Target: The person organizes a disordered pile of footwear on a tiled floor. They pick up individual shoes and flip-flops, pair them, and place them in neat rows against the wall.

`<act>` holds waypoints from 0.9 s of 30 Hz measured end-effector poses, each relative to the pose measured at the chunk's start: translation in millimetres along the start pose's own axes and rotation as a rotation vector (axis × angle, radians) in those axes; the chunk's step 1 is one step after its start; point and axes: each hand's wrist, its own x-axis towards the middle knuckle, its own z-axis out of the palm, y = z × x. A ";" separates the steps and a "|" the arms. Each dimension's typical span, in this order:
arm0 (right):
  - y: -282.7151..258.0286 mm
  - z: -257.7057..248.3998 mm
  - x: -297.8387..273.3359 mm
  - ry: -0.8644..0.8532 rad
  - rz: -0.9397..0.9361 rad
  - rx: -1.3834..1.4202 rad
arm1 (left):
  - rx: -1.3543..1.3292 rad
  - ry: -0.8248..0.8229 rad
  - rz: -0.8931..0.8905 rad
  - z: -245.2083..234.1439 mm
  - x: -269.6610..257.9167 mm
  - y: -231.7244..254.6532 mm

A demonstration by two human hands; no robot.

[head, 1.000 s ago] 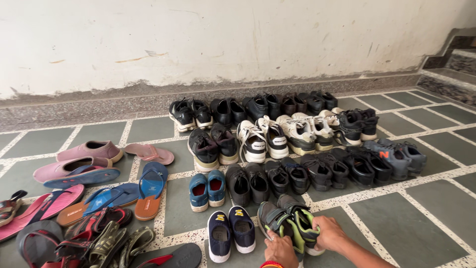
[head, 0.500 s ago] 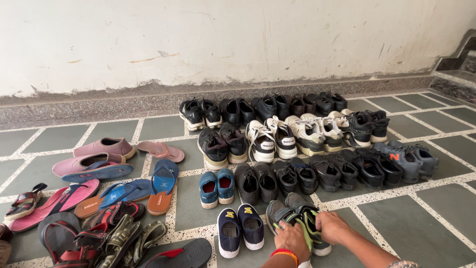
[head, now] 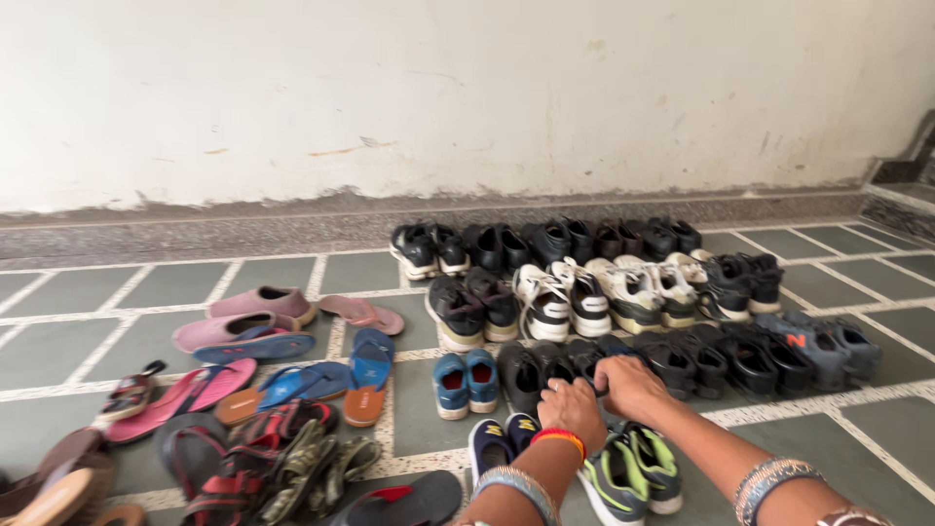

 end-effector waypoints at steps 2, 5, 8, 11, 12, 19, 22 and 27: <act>-30.0 -9.3 5.1 0.032 -0.011 0.032 | -0.001 0.038 -0.018 -24.9 -1.1 -13.1; -81.9 -19.4 15.6 0.086 -0.066 0.092 | -0.017 0.085 -0.046 -54.9 -2.6 -35.4; -131.2 -24.1 20.2 0.116 -0.175 0.218 | 0.015 0.169 -0.021 -81.9 -6.1 -68.5; -183.0 -28.6 18.6 0.157 -0.286 0.223 | 0.057 0.182 -0.010 -115.8 -23.3 -105.1; -202.4 -30.6 17.2 0.175 -0.321 0.201 | 0.053 0.149 -0.031 -131.7 -31.1 -118.0; -324.3 -38.3 -3.4 0.175 -0.393 0.220 | 0.049 0.157 -0.139 -214.9 -98.6 -203.3; -365.1 -39.0 -16.5 0.174 -0.447 0.245 | 0.079 0.174 -0.082 -237.5 -125.8 -243.0; -424.2 -40.1 -36.4 0.079 -0.494 0.273 | 0.113 0.151 -0.141 -274.1 -180.2 -289.9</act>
